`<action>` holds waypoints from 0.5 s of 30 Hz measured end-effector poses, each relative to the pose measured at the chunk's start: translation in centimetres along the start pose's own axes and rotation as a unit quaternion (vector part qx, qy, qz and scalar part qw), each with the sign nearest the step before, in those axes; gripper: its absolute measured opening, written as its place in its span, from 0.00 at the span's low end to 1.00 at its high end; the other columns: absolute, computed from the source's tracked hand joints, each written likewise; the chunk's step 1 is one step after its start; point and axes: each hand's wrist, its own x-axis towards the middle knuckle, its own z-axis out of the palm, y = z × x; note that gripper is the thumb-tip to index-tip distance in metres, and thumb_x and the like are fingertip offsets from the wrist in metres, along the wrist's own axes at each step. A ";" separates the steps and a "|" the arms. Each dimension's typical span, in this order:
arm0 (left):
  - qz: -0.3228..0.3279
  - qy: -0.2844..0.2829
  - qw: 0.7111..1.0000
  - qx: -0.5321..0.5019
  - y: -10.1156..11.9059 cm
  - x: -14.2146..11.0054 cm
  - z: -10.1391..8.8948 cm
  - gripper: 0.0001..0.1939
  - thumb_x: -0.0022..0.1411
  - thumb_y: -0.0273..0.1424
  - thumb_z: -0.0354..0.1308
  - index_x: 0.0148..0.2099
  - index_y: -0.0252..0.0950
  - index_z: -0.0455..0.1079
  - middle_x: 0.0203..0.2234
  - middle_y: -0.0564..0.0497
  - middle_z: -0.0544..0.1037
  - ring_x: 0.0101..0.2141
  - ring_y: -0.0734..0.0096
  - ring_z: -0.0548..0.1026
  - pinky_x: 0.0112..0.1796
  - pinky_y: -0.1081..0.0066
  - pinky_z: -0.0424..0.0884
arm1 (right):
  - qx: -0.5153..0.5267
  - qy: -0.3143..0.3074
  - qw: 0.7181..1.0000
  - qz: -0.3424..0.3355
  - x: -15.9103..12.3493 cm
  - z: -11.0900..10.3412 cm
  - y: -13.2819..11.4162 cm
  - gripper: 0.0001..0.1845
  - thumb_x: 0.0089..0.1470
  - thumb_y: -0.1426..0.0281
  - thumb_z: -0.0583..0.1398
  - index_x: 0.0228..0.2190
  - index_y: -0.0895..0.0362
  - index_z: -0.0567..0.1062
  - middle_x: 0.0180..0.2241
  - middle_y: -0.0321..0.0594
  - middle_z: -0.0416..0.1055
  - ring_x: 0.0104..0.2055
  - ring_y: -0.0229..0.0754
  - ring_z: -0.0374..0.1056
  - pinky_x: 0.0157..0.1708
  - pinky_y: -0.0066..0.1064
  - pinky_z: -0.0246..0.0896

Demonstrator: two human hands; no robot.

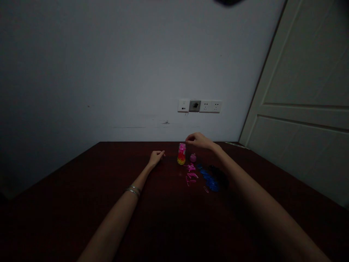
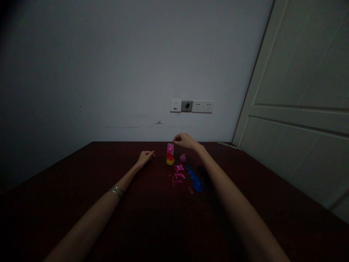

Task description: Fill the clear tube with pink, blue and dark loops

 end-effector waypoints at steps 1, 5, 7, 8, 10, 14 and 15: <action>-0.001 0.002 1.000 0.000 0.0 0.0 0.0 0.22 0.51 0.45 0.49 0.23 0.30 0.71 0.12 0.55 0.63 0.17 0.77 0.60 0.22 0.75 0.55 | 0.007 0.007 1.000 0.001 -0.8 0.4 0.4 0.14 0.48 0.69 0.53 0.31 0.63 0.76 0.28 0.42 0.74 0.30 0.38 0.66 0.31 0.27 0.58; -0.003 0.013 1.000 -0.014 -0.3 0.1 0.0 0.23 0.51 0.47 0.49 0.24 0.30 0.71 0.11 0.55 0.62 0.16 0.78 0.59 0.21 0.76 0.54 | 0.041 0.045 0.998 0.022 -4.3 2.4 2.2 0.14 0.48 0.68 0.53 0.32 0.62 0.75 0.30 0.42 0.74 0.32 0.40 0.67 0.34 0.29 0.59; 0.001 0.022 0.999 -0.025 -0.4 0.2 0.0 0.24 0.50 0.47 0.49 0.24 0.30 0.71 0.11 0.56 0.62 0.16 0.78 0.59 0.21 0.76 0.54 | 0.047 0.049 0.997 0.037 -5.9 3.4 3.0 0.14 0.49 0.68 0.53 0.32 0.61 0.75 0.33 0.42 0.74 0.35 0.41 0.67 0.37 0.30 0.59; 0.002 0.027 0.999 -0.030 -0.5 0.2 0.0 0.24 0.50 0.48 0.49 0.24 0.30 0.70 0.11 0.56 0.61 0.16 0.79 0.59 0.20 0.76 0.54 | 0.050 0.049 0.996 0.046 -6.6 3.8 3.4 0.14 0.49 0.68 0.53 0.33 0.61 0.75 0.34 0.42 0.74 0.36 0.41 0.67 0.38 0.30 0.59; 0.004 0.037 0.999 -0.038 -0.6 0.3 0.1 0.24 0.51 0.48 0.48 0.24 0.30 0.70 0.11 0.56 0.61 0.15 0.79 0.58 0.20 0.76 0.53 | 0.055 0.051 0.995 0.058 -7.8 4.5 4.0 0.14 0.50 0.68 0.53 0.33 0.60 0.75 0.34 0.42 0.74 0.37 0.42 0.67 0.39 0.31 0.59; 0.012 0.068 0.997 -0.026 -0.3 0.2 0.1 0.22 0.51 0.46 0.48 0.24 0.31 0.70 0.12 0.54 0.64 0.17 0.77 0.61 0.21 0.76 0.55 | 0.065 0.076 0.993 0.067 -9.3 5.4 4.8 0.14 0.50 0.69 0.52 0.33 0.61 0.75 0.35 0.43 0.74 0.37 0.42 0.68 0.39 0.31 0.59; 0.017 0.078 0.997 -0.017 -0.1 0.0 0.1 0.21 0.51 0.45 0.48 0.23 0.31 0.70 0.13 0.53 0.65 0.19 0.76 0.63 0.23 0.76 0.56 | 0.066 0.082 0.992 0.070 -9.5 5.7 4.9 0.13 0.50 0.69 0.52 0.33 0.61 0.74 0.35 0.43 0.74 0.37 0.41 0.68 0.40 0.31 0.59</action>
